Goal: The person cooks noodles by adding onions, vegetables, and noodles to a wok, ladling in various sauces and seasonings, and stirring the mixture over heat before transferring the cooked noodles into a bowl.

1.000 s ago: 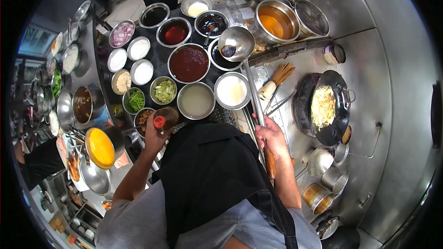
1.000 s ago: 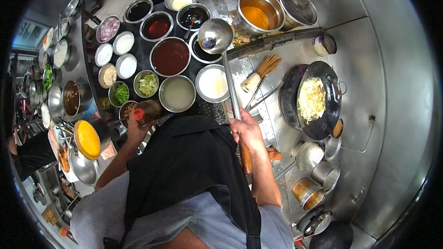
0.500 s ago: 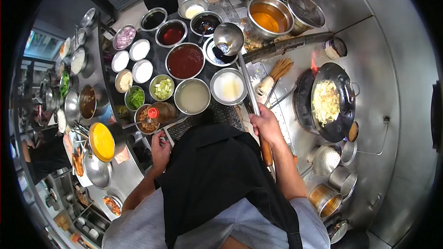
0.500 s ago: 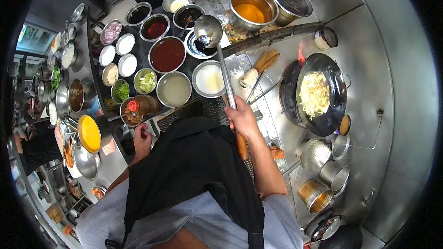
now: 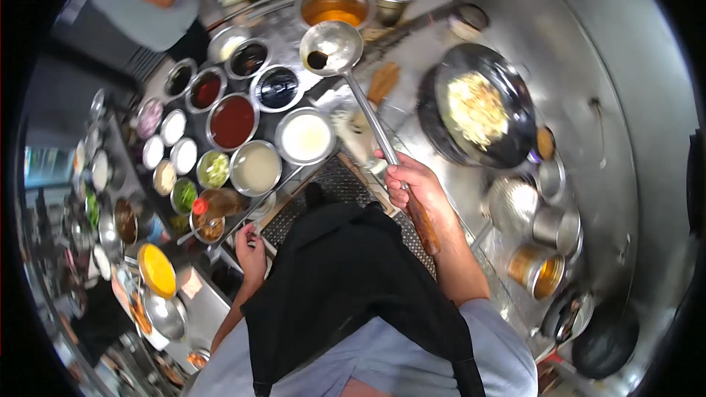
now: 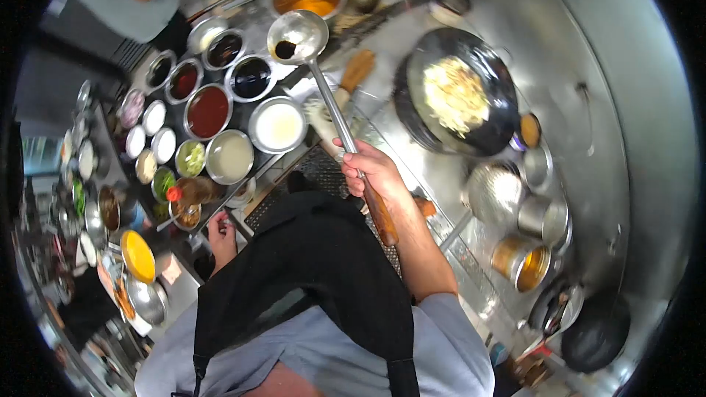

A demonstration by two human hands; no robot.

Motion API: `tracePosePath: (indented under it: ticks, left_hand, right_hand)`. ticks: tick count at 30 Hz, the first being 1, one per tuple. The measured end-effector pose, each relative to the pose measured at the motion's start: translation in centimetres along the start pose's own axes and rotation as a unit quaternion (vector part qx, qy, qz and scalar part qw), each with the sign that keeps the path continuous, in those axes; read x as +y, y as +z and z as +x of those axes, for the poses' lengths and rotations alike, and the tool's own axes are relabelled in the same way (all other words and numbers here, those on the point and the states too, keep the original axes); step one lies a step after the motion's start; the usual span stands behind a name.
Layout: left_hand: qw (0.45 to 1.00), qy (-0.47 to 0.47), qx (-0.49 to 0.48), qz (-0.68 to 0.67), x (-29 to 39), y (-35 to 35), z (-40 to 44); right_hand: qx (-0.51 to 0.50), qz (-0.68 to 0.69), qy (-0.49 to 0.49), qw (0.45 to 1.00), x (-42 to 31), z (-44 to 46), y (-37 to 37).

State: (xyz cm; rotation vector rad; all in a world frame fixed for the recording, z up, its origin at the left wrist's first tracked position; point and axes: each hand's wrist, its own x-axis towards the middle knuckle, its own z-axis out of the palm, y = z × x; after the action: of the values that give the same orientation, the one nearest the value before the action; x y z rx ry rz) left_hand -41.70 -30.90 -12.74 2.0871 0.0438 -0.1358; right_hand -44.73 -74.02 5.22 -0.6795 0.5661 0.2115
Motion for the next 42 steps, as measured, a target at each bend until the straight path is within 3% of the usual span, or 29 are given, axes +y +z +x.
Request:
tracePosePath:
  ticks: [7, 10, 16, 19, 20, 23, 25, 26, 27, 30, 31, 32, 33, 35, 37, 38, 39, 41, 42]
  left_hand:
    - [0.995, 0.083, -0.044, 0.035, 3.4, 4.9, 0.3]
    - [0.992, 0.106, -0.056, 0.048, 6.8, 7.2, -0.1]
    - [0.981, 0.171, -0.079, 0.047, 9.6, 11.4, -1.0]
    - [0.983, 0.156, -0.094, 0.022, 11.3, 12.9, -2.2]
    - [0.983, 0.152, -0.100, 0.011, 11.5, 13.3, -2.5]
    - [0.977, 0.176, -0.116, 0.016, 12.8, 14.2, -3.0]
    - [0.966, 0.219, -0.131, 0.028, 14.4, 14.5, -3.4]
    - [0.975, 0.166, -0.146, -0.005, 15.8, 14.8, -3.9]
    - [0.967, 0.211, -0.146, -0.004, 17.3, 15.0, -4.1]
    - [0.936, 0.320, -0.147, -0.014, 22.0, 16.1, -3.5]
    - [0.928, 0.340, -0.152, -0.025, 23.4, 16.4, -3.4]
    - [0.939, 0.283, -0.191, -0.051, 24.7, 16.8, -3.4]
    - [0.924, 0.311, -0.223, -0.030, 25.9, 17.3, -2.7]
    - [0.889, 0.309, -0.338, -0.011, 27.7, 18.3, -1.5]
    - [0.857, 0.197, -0.469, -0.080, 28.7, 18.8, -0.5]
    - [0.804, -0.005, -0.566, -0.181, 29.8, 18.2, 0.3]
    - [0.774, -0.071, -0.601, -0.188, 33.1, 15.5, 1.0]
    - [0.768, -0.046, -0.583, -0.262, 31.4, 12.2, 3.3]
    - [0.814, -0.029, -0.526, -0.245, 30.9, 9.5, 4.0]
  right_hand:
    - [0.156, -0.048, -0.140, 0.977, -3.2, -8.1, -9.6]
    - [0.251, -0.186, -0.166, 0.935, -3.9, -9.0, -15.9]
    - [0.431, -0.511, -0.149, 0.728, -5.5, -8.8, -24.4]
    - [0.471, -0.590, -0.233, 0.613, -5.7, -8.2, -28.2]
    - [0.485, -0.566, -0.220, 0.629, -6.2, -8.1, -28.7]
    - [0.547, -0.580, -0.127, 0.590, -6.9, -7.4, -30.9]
    - [0.506, -0.562, -0.129, 0.642, -6.5, -7.6, -32.5]
    - [0.475, -0.547, -0.141, 0.674, -5.9, -8.0, -33.4]
    - [0.444, -0.531, -0.152, 0.706, -5.0, -8.1, -34.1]
    - [0.513, -0.666, -0.188, 0.508, -2.1, -9.3, -29.3]
    - [0.505, -0.577, -0.206, 0.608, -2.1, -8.9, -27.2]
    - [0.488, -0.476, -0.219, 0.698, -2.0, -8.4, -24.8]
    - [0.463, -0.365, -0.226, 0.776, -1.4, -7.5, -22.8]
    - [0.259, -0.117, -0.317, 0.905, 0.1, -4.4, -20.0]
    - [0.149, -0.015, -0.334, 0.931, 0.7, -2.7, -10.1]
    - [0.075, -0.013, -0.333, 0.940, 1.6, -1.9, -6.4]
    - [0.024, -0.080, -0.322, 0.943, 2.7, -0.6, -4.0]
    - [-0.056, -0.220, -0.327, 0.917, 3.8, 0.6, -0.5]
    - [-0.066, -0.244, -0.313, 0.916, 4.3, 0.9, 0.4]
